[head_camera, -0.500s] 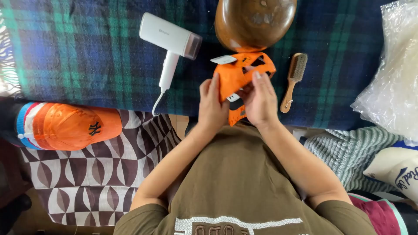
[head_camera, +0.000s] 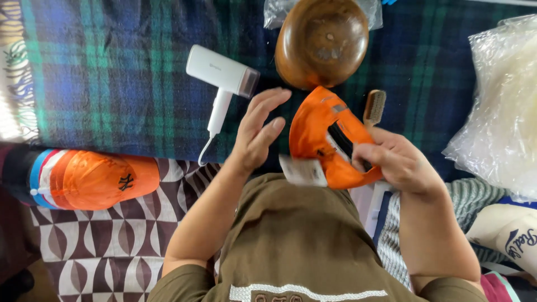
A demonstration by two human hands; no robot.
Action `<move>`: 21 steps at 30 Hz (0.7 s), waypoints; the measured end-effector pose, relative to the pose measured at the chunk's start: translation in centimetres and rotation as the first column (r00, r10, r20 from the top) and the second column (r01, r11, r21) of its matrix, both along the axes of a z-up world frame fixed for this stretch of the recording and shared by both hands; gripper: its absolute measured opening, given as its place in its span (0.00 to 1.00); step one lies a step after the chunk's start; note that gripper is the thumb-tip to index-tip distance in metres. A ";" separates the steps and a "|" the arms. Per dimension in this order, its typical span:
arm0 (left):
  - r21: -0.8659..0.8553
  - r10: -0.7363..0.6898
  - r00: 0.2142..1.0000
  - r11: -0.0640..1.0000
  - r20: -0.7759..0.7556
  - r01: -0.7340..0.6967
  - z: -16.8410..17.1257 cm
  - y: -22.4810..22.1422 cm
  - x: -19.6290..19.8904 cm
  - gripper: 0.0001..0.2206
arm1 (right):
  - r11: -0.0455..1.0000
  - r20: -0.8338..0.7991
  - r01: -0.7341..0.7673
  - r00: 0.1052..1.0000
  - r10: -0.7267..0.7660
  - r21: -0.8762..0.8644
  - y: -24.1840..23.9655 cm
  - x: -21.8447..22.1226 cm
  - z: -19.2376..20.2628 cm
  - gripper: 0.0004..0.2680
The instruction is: Using a handheld steamer and a brush to clean and shape a baseball cap
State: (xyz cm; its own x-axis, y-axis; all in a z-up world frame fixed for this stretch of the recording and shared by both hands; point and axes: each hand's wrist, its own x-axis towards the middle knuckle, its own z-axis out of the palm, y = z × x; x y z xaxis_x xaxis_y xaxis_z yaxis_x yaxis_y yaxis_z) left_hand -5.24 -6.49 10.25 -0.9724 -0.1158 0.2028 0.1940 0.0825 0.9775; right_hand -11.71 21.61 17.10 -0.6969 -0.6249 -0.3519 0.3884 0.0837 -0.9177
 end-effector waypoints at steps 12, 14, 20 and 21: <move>0.356 -0.612 0.738 0.782 0.285 0.511 1.3 -2.7 -7.0 0.09 | 0.984 -0.209 -0.163 0.962 0.175 0.075 -1.6 -9.1 -1.9 0.09; 0.433 -0.550 0.781 0.806 0.297 0.403 -1.1 -3.1 -8.6 0.07 | 0.995 -0.218 -0.100 0.971 0.097 -0.004 -2.1 -10.7 -2.5 0.14; 0.393 -0.234 0.907 0.915 0.349 0.085 -0.7 -4.0 -17.1 0.10 | 0.990 -0.254 0.093 0.960 -0.116 -0.102 -5.7 -20.3 -4.9 0.13; 0.263 -0.141 0.888 0.965 0.438 0.024 0.4 -3.9 -18.6 0.15 | 0.990 -0.214 0.140 0.968 -0.132 0.022 -6.6 -21.7 -4.6 0.07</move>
State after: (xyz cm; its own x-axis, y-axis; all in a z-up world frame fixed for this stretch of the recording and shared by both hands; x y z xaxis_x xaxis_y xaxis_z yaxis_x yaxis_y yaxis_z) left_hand -23.84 -10.36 10.66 -0.9593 -0.0194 -0.2818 -0.2749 -0.1654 0.9471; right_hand -33.42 14.96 12.51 -0.8355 -0.5087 -0.2080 0.1954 0.0787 -0.9775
